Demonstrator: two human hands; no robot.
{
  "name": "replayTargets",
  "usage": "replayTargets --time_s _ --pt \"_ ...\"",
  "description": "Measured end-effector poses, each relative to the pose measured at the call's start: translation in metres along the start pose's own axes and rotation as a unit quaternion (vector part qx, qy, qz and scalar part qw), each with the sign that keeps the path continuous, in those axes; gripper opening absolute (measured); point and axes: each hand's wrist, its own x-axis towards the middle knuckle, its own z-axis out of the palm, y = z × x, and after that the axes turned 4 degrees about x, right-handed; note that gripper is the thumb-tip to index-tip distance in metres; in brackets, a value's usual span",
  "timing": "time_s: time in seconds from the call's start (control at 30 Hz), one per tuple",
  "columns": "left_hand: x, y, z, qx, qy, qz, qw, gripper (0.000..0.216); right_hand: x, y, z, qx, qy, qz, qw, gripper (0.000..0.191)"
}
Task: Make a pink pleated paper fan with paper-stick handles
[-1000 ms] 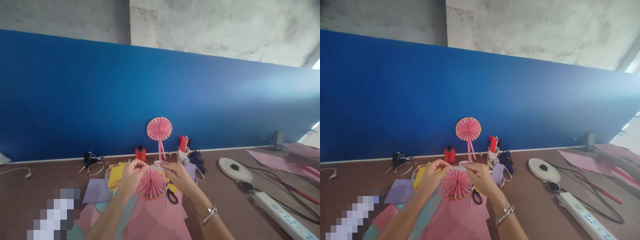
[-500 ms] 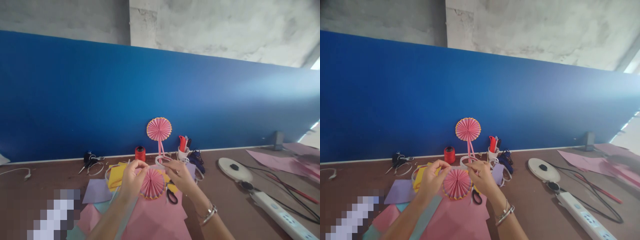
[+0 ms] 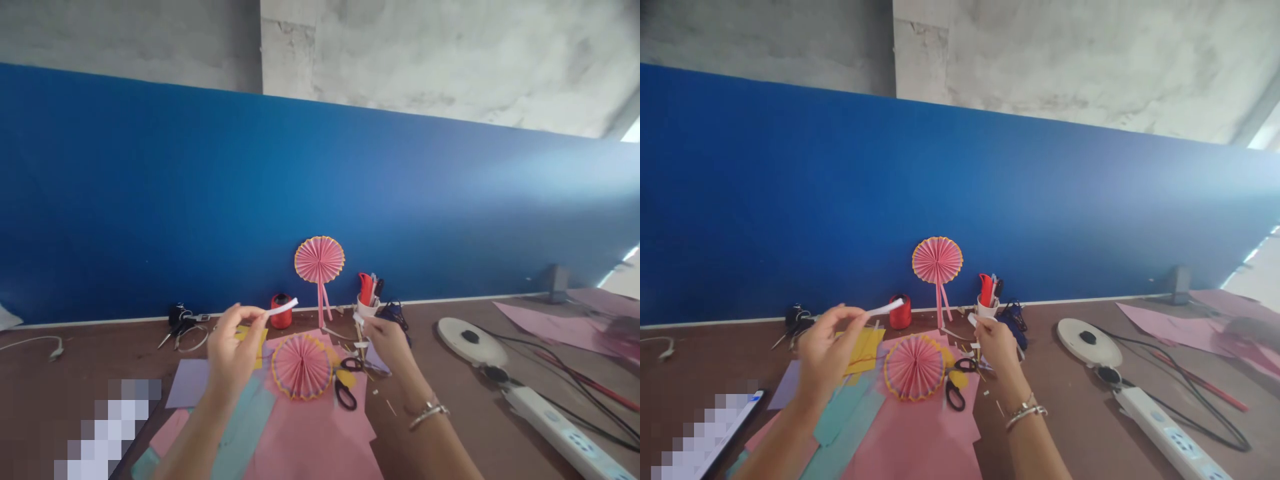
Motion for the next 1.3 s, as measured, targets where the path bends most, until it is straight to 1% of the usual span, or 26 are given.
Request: replayTargets --time_s 0.03,0.07,0.1,0.13,0.2,0.23,0.27,0.3,0.33,0.37,0.43,0.5,0.57,0.63,0.7,0.73,0.77,0.8,0.87,0.9,0.93,0.97,1.0,1.07,1.17,1.3 --pt "0.002 -0.002 0.002 -0.011 -0.064 -0.048 0.997 0.013 0.001 0.004 0.001 -0.095 -0.028 -0.002 0.995 0.026" --pt "0.003 -0.004 0.006 -0.028 -0.13 -0.083 0.988 0.013 0.0 0.007 0.003 -0.147 -0.049 -0.001 0.988 0.023" --pt "0.003 -0.005 0.01 -0.045 -0.18 -0.109 0.977 0.013 -0.002 0.008 0.006 -0.181 -0.067 0.001 0.981 0.02" --pt "0.003 -0.006 0.015 -0.06 -0.219 -0.126 0.966 0.012 -0.005 0.007 0.01 -0.196 -0.078 0.005 0.978 0.016" --pt "0.0 -0.007 0.022 -0.079 -0.258 -0.137 0.953 0.011 -0.011 0.0 0.018 -0.196 -0.083 -0.015 0.977 0.013" --pt "-0.001 -0.007 0.024 -0.082 -0.266 -0.135 0.951 0.011 -0.014 -0.006 0.022 -0.179 -0.085 -0.041 0.979 0.016" --pt "-0.002 -0.006 0.026 -0.083 -0.27 -0.13 0.951 0.011 -0.017 -0.013 0.025 -0.14 -0.086 -0.085 0.983 0.02" --pt "-0.003 -0.006 0.027 -0.082 -0.273 -0.124 0.95 0.011 -0.021 -0.021 0.027 -0.07 -0.096 -0.14 0.983 0.023" --pt "-0.004 -0.005 0.027 -0.081 -0.276 -0.118 0.951 0.011 -0.025 -0.029 0.03 0.008 -0.116 -0.185 0.976 0.028" --pt "-0.005 -0.004 0.028 -0.078 -0.281 -0.111 0.95 0.011 -0.029 -0.037 0.032 0.07 -0.128 -0.212 0.966 0.03" --pt "-0.007 -0.003 0.03 -0.068 -0.288 -0.104 0.95 0.012 -0.036 -0.05 0.036 0.121 -0.131 -0.234 0.956 0.023" --pt "-0.009 -0.005 0.033 -0.061 -0.298 -0.104 0.947 0.012 -0.04 -0.055 0.039 0.105 -0.125 -0.232 0.959 0.01" --pt "-0.009 -0.013 0.036 -0.061 -0.301 -0.108 0.946 0.015 -0.039 -0.054 0.04 0.051 -0.108 -0.225 0.967 0.013" --pt "-0.007 -0.024 0.036 -0.044 -0.275 -0.103 0.955 0.026 -0.036 -0.048 0.037 -0.016 -0.08 -0.203 0.976 0.015" --pt "-0.004 -0.035 0.035 0.032 -0.22 -0.078 0.972 0.038 -0.033 -0.041 0.035 -0.068 -0.068 -0.175 0.98 0.016" --pt "-0.003 -0.039 0.034 0.068 -0.221 -0.063 0.971 0.037 -0.033 -0.039 0.035 -0.084 -0.078 -0.169 0.979 0.017" --pt "-0.004 -0.042 0.033 0.1 -0.249 -0.043 0.962 0.033 -0.035 -0.037 0.036 -0.096 -0.098 -0.174 0.975 0.023" --pt "-0.006 -0.043 0.032 0.126 -0.291 -0.02 0.948 0.027 -0.038 -0.037 0.039 -0.108 -0.119 -0.188 0.969 0.034" --pt "-0.013 -0.04 0.031 0.164 -0.391 0.035 0.905 0.018 -0.049 -0.038 0.049 -0.141 -0.155 -0.229 0.951 0.059" --pt "-0.018 -0.038 0.031 0.176 -0.427 0.062 0.885 0.017 -0.055 -0.039 0.055 -0.162 -0.16 -0.246 0.942 0.069" --pt "-0.023 -0.036 0.032 0.192 -0.453 0.082 0.867 0.018 -0.061 -0.041 0.061 -0.184 -0.161 -0.258 0.935 0.078" --pt "-0.028 -0.034 0.034 0.214 -0.465 0.096 0.854 0.02 -0.067 -0.043 0.067 -0.205 -0.162 -0.26 0.93 0.085" --pt "-0.033 -0.032 0.035 0.234 -0.466 0.11 0.846 0.022 -0.072 -0.045 0.072 -0.223 -0.155 -0.258 0.927 0.089" --pt "-0.039 -0.032 0.039 0.266 -0.451 0.129 0.842 0.021 -0.078 -0.047 0.08 -0.243 -0.143 -0.256 0.925 0.093" --pt "-0.044 -0.036 0.043 0.278 -0.423 0.153 0.849 0.013 -0.08 -0.046 0.085 -0.252 -0.132 -0.263 0.922 0.092" --pt "-0.046 -0.037 0.044 0.268 -0.399 0.169 0.861 0.02 -0.077 -0.042 0.089 -0.243 -0.119 -0.277 0.922 0.092"
